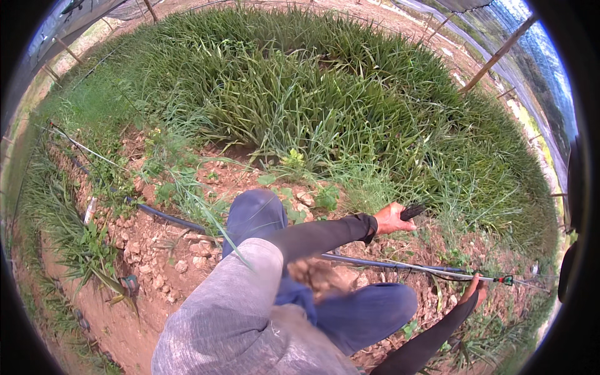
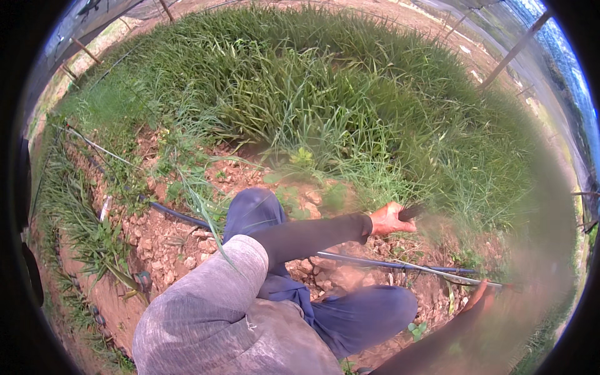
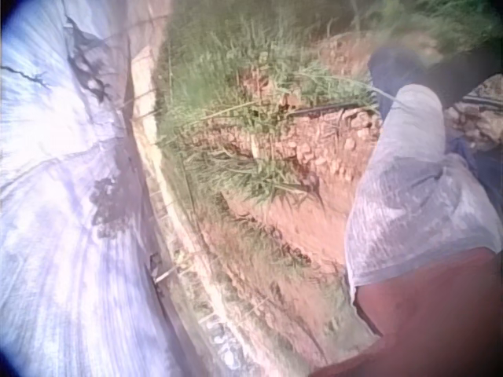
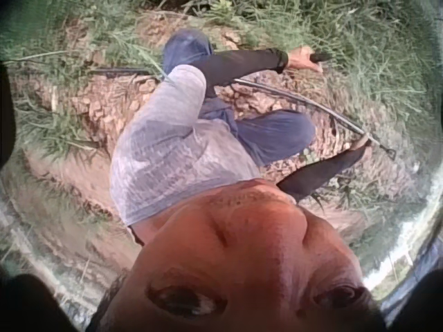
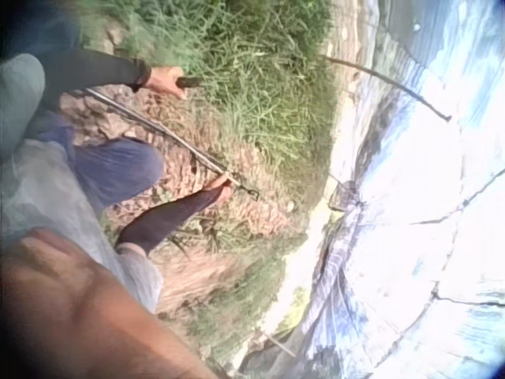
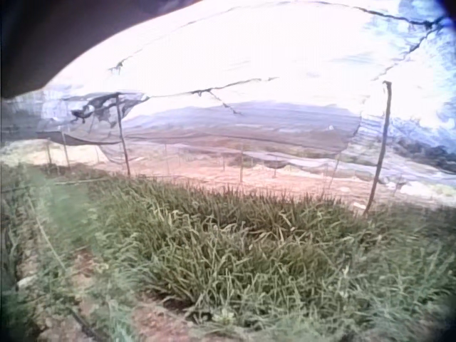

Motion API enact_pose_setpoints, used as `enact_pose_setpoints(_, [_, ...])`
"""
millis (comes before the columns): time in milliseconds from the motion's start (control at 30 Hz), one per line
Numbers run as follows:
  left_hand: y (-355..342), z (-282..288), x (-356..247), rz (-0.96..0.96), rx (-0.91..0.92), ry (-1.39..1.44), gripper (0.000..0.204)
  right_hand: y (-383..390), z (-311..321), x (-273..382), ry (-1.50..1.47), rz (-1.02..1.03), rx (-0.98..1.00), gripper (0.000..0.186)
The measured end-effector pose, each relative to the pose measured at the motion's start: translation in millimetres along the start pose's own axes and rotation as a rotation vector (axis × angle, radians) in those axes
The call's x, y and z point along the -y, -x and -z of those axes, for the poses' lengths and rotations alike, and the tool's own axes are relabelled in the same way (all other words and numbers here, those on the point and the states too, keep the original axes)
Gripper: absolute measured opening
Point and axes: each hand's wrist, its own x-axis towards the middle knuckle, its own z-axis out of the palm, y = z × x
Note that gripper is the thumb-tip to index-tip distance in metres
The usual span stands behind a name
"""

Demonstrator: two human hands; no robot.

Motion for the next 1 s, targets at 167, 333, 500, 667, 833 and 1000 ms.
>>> enact_pose_setpoints(167, [23.9, 43.8, -69.3, 0.293, -0.026, 0.187, 0.025, -8.4, -3.3, -26.8, -0.207, -0.062, -0.043, 0.027])
enact_pose_setpoints(333, [44.7, 93.8, -89.7, 0.239, -0.043, 0.341, 0.025, -4.2, -3.6, 5.0, -0.264, -0.139, -0.008, 0.024])
enact_pose_setpoints(500, [57.8, 113.8, -90.6, 0.247, -0.077, 0.411, 0.023, -5.6, -5.3, -0.3, -0.291, -0.177, -0.069, 0.044])
enact_pose_setpoints(667, [62.9, 130.0, -73.6, 0.314, -0.163, 0.479, 0.022, 72.7, 0.1, 48.9, -0.370, -0.247, 0.051, 0.050])
enact_pose_setpoints(833, [73.9, 124.9, -76.2, 0.387, -0.194, 0.517, 0.025, 171.8, -22.4, 153.4, 0.117, 0.239, 0.703, 0.042])
enact_pose_setpoints(1000, [82.9, 109.1, -79.2, 0.364, -0.188, 0.590, 0.029, 153.8, -15.5, 164.1, 0.171, 0.147, 0.857, 0.038])
